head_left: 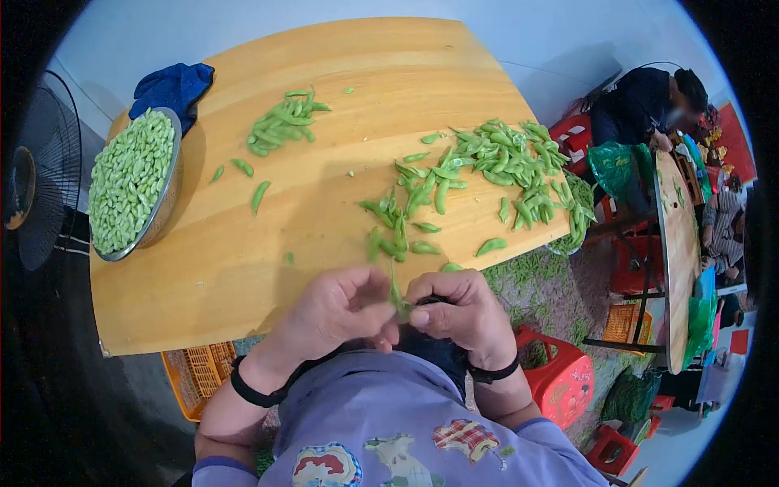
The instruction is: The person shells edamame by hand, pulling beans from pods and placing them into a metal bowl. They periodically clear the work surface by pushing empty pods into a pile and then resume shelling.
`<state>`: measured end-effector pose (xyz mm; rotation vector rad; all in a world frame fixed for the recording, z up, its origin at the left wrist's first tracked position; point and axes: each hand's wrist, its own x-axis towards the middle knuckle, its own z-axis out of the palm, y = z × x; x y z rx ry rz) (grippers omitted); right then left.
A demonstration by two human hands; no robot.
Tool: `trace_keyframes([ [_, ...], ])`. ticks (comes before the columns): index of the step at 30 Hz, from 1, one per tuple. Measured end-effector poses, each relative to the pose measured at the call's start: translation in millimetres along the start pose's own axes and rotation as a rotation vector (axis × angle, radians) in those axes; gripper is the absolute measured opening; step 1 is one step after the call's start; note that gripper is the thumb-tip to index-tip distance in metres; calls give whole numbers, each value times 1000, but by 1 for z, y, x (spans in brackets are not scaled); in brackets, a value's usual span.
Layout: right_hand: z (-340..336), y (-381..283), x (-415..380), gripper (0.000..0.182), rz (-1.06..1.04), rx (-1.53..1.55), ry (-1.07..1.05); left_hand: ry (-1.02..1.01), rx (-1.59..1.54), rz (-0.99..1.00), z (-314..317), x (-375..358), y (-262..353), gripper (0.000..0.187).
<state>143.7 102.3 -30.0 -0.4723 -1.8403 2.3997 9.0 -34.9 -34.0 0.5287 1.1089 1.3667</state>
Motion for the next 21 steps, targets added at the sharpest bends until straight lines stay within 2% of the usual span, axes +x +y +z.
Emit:
trace_keyframes([
  [1,-3,6,1,8,84,225,-45,2,-2,2,-2,0,-4,11],
  [2,-6,11,2,8,166,448,-89,-41,-217,7,-7,2,-12,13],
  [3,-7,16,4,8,163,443,-92,-86,-431,14,-10,4,-17,15],
  [5,-5,24,7,14,106,692,-128,-64,-482,56,-7,6,-23,15],
  [6,-3,21,7,14,106,689,-128,-42,-534,90,-5,8,-25,15],
  [7,0,16,5,10,110,499,-59,-43,-535,92,-3,9,-26,15],
  [8,2,12,4,8,114,309,10,38,-428,86,-2,10,-27,13],
  [9,3,11,4,8,115,307,9,121,-321,80,-1,10,-28,10],
  [13,7,8,5,8,82,54,108,156,-268,124,-5,11,-29,10],
  [15,9,9,6,8,57,-16,136,335,-212,69,-1,11,-22,11],
  [19,10,13,6,11,-74,-336,120,268,-137,179,-7,15,-24,11],
  [21,10,14,6,13,-132,-438,101,333,119,166,-3,18,-19,10],
])
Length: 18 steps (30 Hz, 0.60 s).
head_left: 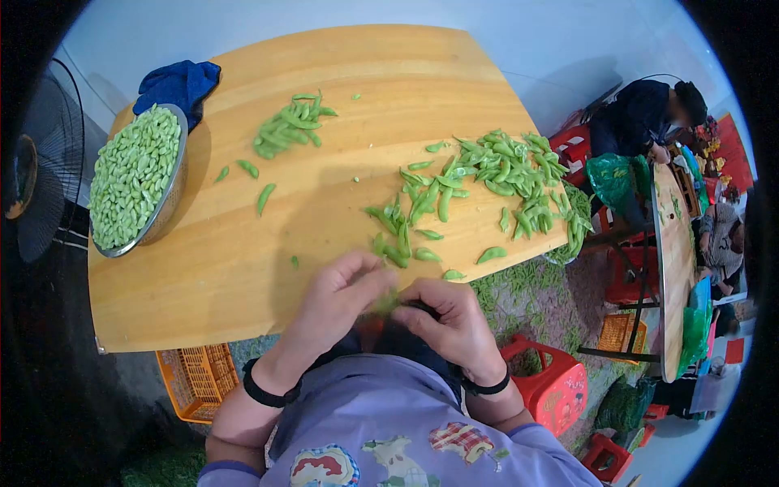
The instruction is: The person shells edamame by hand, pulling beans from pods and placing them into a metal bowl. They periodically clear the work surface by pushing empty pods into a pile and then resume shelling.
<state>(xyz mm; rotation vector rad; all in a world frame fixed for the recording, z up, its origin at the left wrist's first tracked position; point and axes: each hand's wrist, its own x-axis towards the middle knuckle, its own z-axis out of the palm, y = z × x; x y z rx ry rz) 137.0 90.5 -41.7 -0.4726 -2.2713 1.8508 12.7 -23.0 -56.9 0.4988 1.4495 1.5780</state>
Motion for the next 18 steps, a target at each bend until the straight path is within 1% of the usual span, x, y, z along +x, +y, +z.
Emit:
trace_keyframes([
  [2,-3,-2,1,14,-106,-232,67,-3,-22,-25,-4,-3,3,9],
  [4,-3,-10,3,14,-119,-246,77,-6,-46,-51,-4,-4,2,8],
  [6,-3,-12,4,15,-131,-257,81,27,157,83,2,-5,-2,9],
  [8,-5,-10,5,15,-155,-365,70,32,115,47,5,-8,4,7],
  [9,-5,-9,5,15,-155,-365,70,38,72,11,6,-10,6,6],
  [10,-5,-8,4,15,-84,-260,40,38,72,12,5,-9,3,6],
  [11,-5,-7,4,15,-12,-155,7,51,-39,7,4,-8,-3,3],
  [12,-2,-5,4,15,-13,-155,5,62,-149,2,3,-8,-7,2],
  [13,2,-3,4,14,58,-4,19,63,-149,3,3,-8,-9,2],
  [14,4,-1,4,13,129,146,33,88,-176,40,4,-8,-9,3],
  [15,4,1,5,13,127,146,30,114,-203,76,6,-8,-10,5],
  [16,4,4,5,13,82,82,46,116,-203,76,8,-10,-10,5],
  [17,4,6,4,13,37,17,63,196,-30,221,12,-12,-8,4],
  [18,4,4,3,13,36,18,63,274,146,366,14,-13,-7,4],
])
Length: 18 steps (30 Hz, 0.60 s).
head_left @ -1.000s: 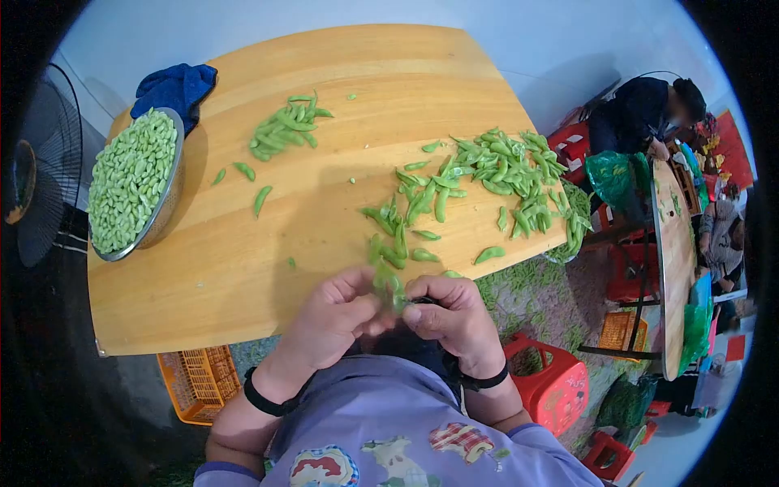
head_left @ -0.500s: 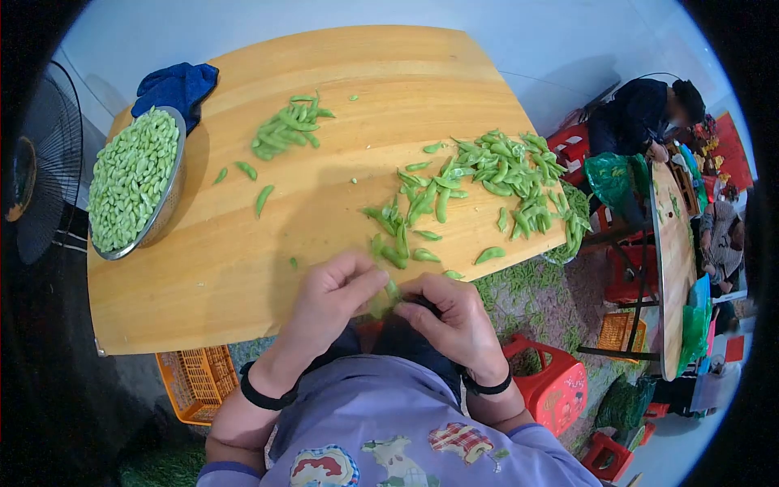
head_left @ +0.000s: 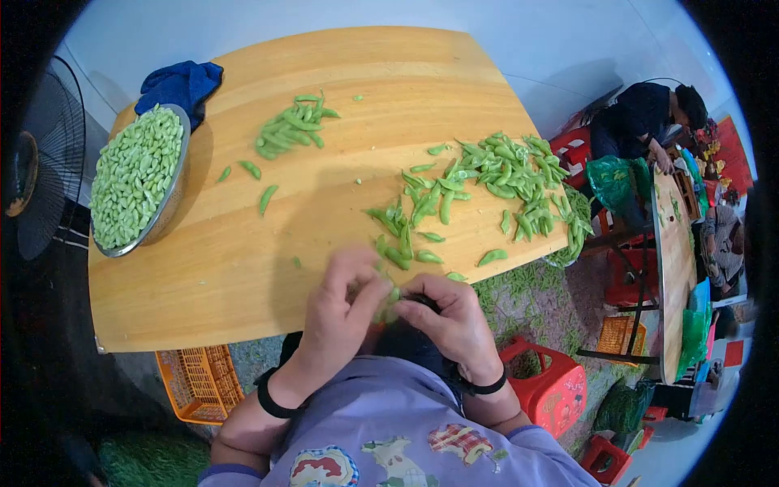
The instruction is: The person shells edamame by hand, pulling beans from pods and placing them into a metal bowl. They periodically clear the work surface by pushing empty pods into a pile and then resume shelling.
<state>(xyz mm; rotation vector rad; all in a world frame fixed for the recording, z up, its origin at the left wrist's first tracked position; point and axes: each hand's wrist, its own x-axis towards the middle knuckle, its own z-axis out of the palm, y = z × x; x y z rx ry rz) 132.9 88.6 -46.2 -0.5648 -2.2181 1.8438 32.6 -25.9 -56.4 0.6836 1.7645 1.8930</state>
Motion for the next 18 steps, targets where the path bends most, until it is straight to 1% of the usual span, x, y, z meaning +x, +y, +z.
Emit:
trace_keyframes([
  [1,0,-4,-1,13,66,17,-4,0,0,4,-3,1,0,4],
  [2,0,-8,-2,13,132,34,-9,-83,173,147,-8,2,-2,4],
  [3,-1,-10,-3,13,129,33,-9,-167,347,289,-11,2,-4,4],
  [6,2,-11,-1,13,151,-3,-14,-186,278,261,-14,-2,-10,5],
  [7,4,-7,-1,13,124,63,1,-171,292,264,-14,-2,-12,5],
  [9,5,-4,-4,13,93,134,5,-185,72,148,-12,-3,-16,6],
  [10,4,-4,-4,13,92,124,14,-205,56,95,-14,-5,-15,7],
  [11,5,-5,-3,13,92,114,25,-195,64,102,-15,-4,-14,7],
  [12,6,-9,-2,14,-2,-80,45,-193,37,70,-15,-3,-13,7],
  [13,8,-16,-2,14,-7,-78,41,-194,8,37,-15,-2,-12,7],
  [14,9,-24,-2,12,-108,-293,51,-191,12,42,-16,-1,-13,7],
  [15,11,-29,-1,10,-210,-506,62,-193,42,89,-18,1,-14,6],
  [16,11,-27,1,10,-216,-503,61,-194,72,135,-19,2,-14,6],
  [18,9,-22,5,17,-164,-289,2,-159,83,167,-18,1,-11,7],
])
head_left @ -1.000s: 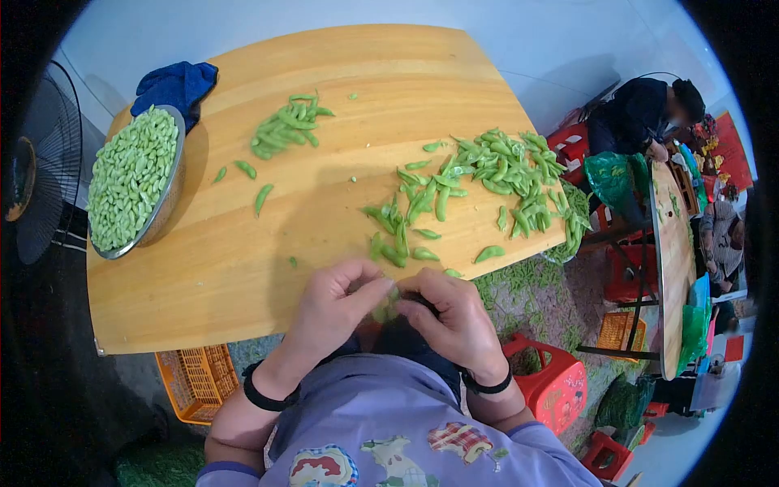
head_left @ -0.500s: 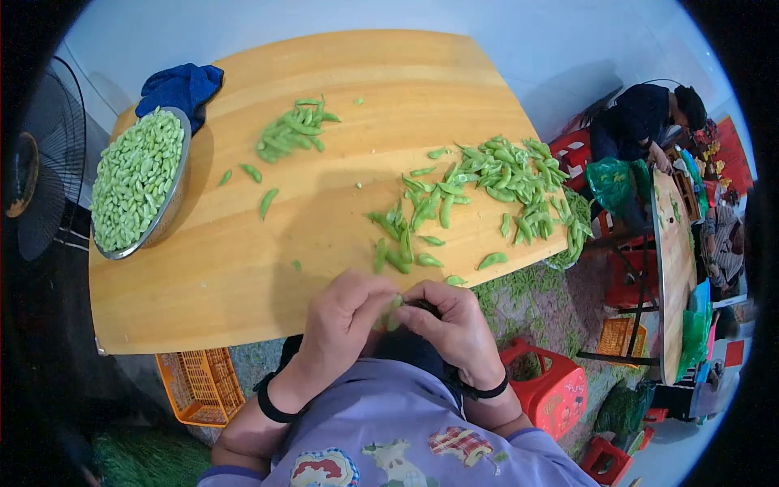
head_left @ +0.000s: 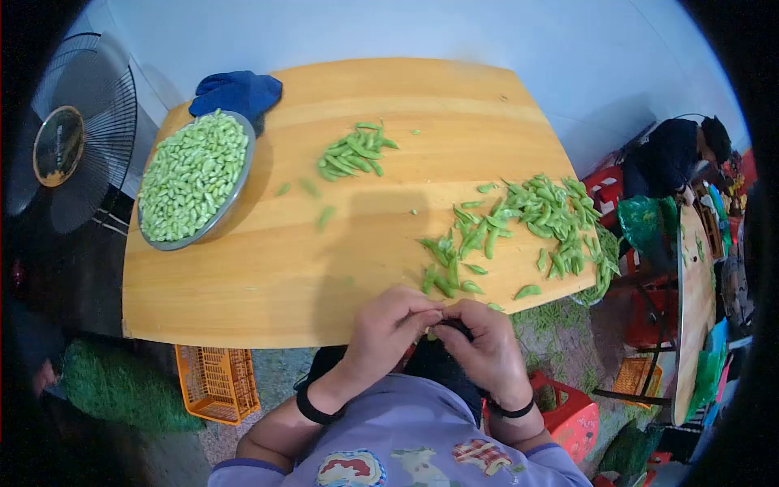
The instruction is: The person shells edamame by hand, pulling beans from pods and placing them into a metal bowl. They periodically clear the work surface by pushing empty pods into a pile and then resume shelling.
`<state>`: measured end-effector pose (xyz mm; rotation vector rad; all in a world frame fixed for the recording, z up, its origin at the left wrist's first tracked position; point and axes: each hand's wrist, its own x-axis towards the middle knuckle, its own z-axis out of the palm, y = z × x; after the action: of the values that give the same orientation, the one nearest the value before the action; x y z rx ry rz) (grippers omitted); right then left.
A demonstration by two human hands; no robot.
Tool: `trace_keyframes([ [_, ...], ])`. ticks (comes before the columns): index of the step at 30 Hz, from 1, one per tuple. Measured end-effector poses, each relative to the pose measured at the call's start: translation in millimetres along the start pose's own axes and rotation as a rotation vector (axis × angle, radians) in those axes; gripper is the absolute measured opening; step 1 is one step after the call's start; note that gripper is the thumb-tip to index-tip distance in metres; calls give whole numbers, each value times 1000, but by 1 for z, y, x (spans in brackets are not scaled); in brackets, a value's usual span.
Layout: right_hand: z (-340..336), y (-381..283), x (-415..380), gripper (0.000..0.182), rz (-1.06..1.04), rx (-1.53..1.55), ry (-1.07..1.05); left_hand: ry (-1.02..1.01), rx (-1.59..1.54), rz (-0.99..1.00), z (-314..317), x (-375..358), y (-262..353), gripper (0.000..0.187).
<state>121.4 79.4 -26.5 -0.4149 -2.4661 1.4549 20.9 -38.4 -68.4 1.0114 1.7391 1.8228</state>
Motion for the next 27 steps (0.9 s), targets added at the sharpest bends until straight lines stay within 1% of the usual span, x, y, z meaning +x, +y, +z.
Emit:
trace_keyframes([
  [1,-1,1,0,17,-13,7,-7,32,12,28,0,0,2,7],
  [2,-3,2,-1,17,84,175,-47,46,106,161,0,0,2,11],
  [3,-4,2,0,16,184,342,-95,65,120,159,1,0,0,11],
  [4,-8,-13,1,15,346,478,-109,88,102,231,3,-1,-4,13],
  [5,-10,-17,1,14,452,459,-109,123,98,304,2,-2,-7,14],
  [6,-9,-17,2,13,498,542,-67,139,127,371,3,-1,-8,14],
  [7,-5,-11,2,13,486,572,-33,162,170,434,2,1,-9,14],
  [8,-1,-10,4,12,477,537,-2,130,143,406,2,1,-14,13],
  [9,0,-3,3,12,454,594,1,95,108,375,2,1,-19,13],
  [11,0,6,4,13,415,824,-70,115,66,496,-1,0,-14,15],
  [12,1,9,6,13,411,886,-91,147,92,494,-4,-1,-11,15],
  [13,0,11,7,13,410,943,-96,144,75,532,-5,-2,-8,13],
  [15,4,12,10,13,379,918,-99,145,56,577,-7,-6,-6,10],
  [17,7,10,12,13,351,896,-85,44,-518,-235,-4,-11,-7,8],
  [18,9,8,13,11,300,790,-44,80,-731,-282,-5,-8,-8,12],
  [19,10,7,15,10,249,684,1,74,-732,-278,-8,-6,-7,12],
  [20,8,11,16,10,244,680,17,168,-732,-358,-14,-3,-7,11],
  [21,4,15,19,14,228,559,124,244,-739,-443,-21,2,-2,11],
  [22,-3,19,23,22,210,434,237,297,-681,-371,-26,5,-4,11],
  [23,-9,18,26,22,209,418,286,342,-627,-298,-35,7,-9,11],
  [25,-22,14,29,42,250,346,372,169,-251,-334,-76,14,-7,12],
  [26,-28,17,28,42,252,331,408,238,18,-267,-88,20,-10,13],
  [27,-31,20,26,48,224,371,423,314,288,-194,-96,27,-12,14],
])
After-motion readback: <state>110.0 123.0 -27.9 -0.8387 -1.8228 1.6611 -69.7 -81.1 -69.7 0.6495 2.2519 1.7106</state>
